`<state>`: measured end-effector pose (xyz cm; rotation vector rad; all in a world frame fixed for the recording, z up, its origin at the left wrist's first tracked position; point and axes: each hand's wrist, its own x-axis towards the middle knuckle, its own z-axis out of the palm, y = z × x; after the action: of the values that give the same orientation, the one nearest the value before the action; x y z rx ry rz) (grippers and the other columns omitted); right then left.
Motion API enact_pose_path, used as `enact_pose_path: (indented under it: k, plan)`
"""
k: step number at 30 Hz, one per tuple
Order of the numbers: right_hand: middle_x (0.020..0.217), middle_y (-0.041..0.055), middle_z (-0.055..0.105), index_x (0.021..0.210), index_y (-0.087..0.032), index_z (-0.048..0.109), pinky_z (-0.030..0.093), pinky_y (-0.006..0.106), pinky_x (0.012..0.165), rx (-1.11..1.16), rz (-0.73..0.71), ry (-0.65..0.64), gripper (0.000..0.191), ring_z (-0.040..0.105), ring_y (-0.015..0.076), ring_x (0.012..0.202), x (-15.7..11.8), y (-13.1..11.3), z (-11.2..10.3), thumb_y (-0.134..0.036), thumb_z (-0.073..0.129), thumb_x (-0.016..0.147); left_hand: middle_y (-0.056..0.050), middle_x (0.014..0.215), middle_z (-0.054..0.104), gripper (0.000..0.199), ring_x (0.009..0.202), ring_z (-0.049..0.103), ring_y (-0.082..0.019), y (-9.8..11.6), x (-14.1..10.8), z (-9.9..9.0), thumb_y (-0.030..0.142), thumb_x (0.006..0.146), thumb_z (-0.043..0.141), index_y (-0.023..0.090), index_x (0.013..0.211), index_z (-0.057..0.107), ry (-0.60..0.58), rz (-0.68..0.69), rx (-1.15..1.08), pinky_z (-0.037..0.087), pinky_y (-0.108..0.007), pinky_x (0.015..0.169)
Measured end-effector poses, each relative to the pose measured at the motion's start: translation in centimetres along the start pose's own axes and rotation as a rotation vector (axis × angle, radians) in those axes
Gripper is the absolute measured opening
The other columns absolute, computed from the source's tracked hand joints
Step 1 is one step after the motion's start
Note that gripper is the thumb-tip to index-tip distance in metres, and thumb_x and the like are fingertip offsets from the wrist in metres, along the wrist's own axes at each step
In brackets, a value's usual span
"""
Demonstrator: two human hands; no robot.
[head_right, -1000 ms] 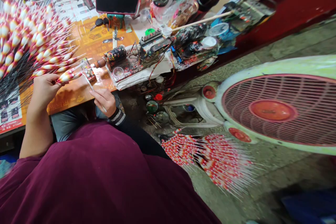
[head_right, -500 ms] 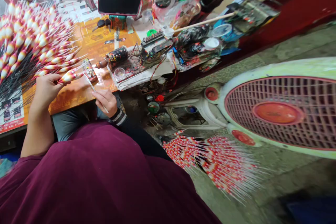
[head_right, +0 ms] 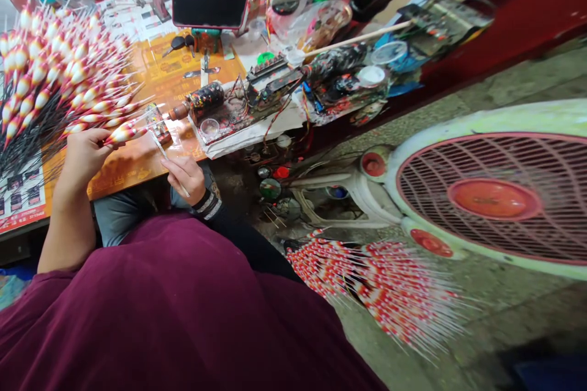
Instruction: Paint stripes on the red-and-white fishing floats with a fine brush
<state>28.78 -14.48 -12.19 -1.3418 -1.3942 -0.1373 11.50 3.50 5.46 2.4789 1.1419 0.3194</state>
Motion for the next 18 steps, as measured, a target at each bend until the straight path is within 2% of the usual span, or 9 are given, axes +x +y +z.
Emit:
enact_pose_path:
  k: [5,8,12,14,16,18]
  plan:
    - [0.106,0.0105,0.082,0.123,-0.023,0.079,0.068,0.043,0.090,-0.023,0.004,0.069,0.034,0.078,0.0226,0.098,-0.2,0.0,-0.4,-0.033,0.051,0.107,-0.004,0.075,0.070,0.010,0.073,0.058,-0.020,0.8,-0.5,-0.2,0.022,0.089,0.073,0.020,0.081,0.079,0.006,-0.003,0.024,0.035,-0.031,0.067]
    - [0.100,0.0085,0.082,0.117,-0.023,0.079,0.069,0.042,0.085,0.041,0.008,0.112,0.029,0.079,0.0218,0.092,-0.4,-0.3,-0.9,-0.031,0.054,0.104,-0.006,0.083,0.070,0.013,0.082,0.061,-0.021,1.2,-1.6,-1.8,0.022,0.092,0.071,0.019,0.080,0.075,0.054,0.024,0.043,0.039,-0.031,0.072]
    - [0.094,0.0048,0.083,0.111,-0.026,0.079,0.068,0.040,0.080,0.138,0.029,0.174,0.022,0.079,0.0201,0.085,0.0,-1.2,-1.6,-0.029,0.060,0.100,-0.007,0.094,0.070,0.016,0.097,0.065,-0.022,1.2,-4.4,-7.0,0.020,0.100,0.066,0.018,0.086,0.073,0.213,0.008,0.018,0.045,-0.032,0.081]
    - [0.091,0.0039,0.082,0.105,-0.027,0.079,0.068,0.039,0.079,0.179,0.105,0.149,0.018,0.078,0.0198,0.083,0.8,-2.1,-1.9,-0.033,0.063,0.099,-0.005,0.094,0.068,0.016,0.092,0.065,-0.019,1.2,-6.2,-10.2,0.025,0.104,0.068,0.017,0.091,0.073,0.319,0.005,-0.090,0.046,-0.030,0.079]
    - [0.089,0.0036,0.081,0.102,-0.027,0.079,0.067,0.039,0.078,0.246,0.206,0.084,0.019,0.077,0.0192,0.081,1.9,-3.1,-1.9,-0.038,0.065,0.098,-0.002,0.091,0.068,0.019,0.078,0.062,-0.013,1.3,-8.0,-13.0,0.033,0.107,0.071,0.016,0.099,0.075,0.481,0.100,-0.299,0.043,-0.025,0.069]
    - [0.088,0.0033,0.080,0.102,-0.026,0.080,0.066,0.038,0.074,0.351,0.294,0.038,0.023,0.075,0.0177,0.077,3.2,-4.1,-1.5,-0.042,0.064,0.099,0.000,0.087,0.067,0.025,0.068,0.057,-0.009,1.3,-9.3,-15.0,0.041,0.105,0.076,0.016,0.103,0.076,0.671,0.264,-0.520,0.037,-0.022,0.059]
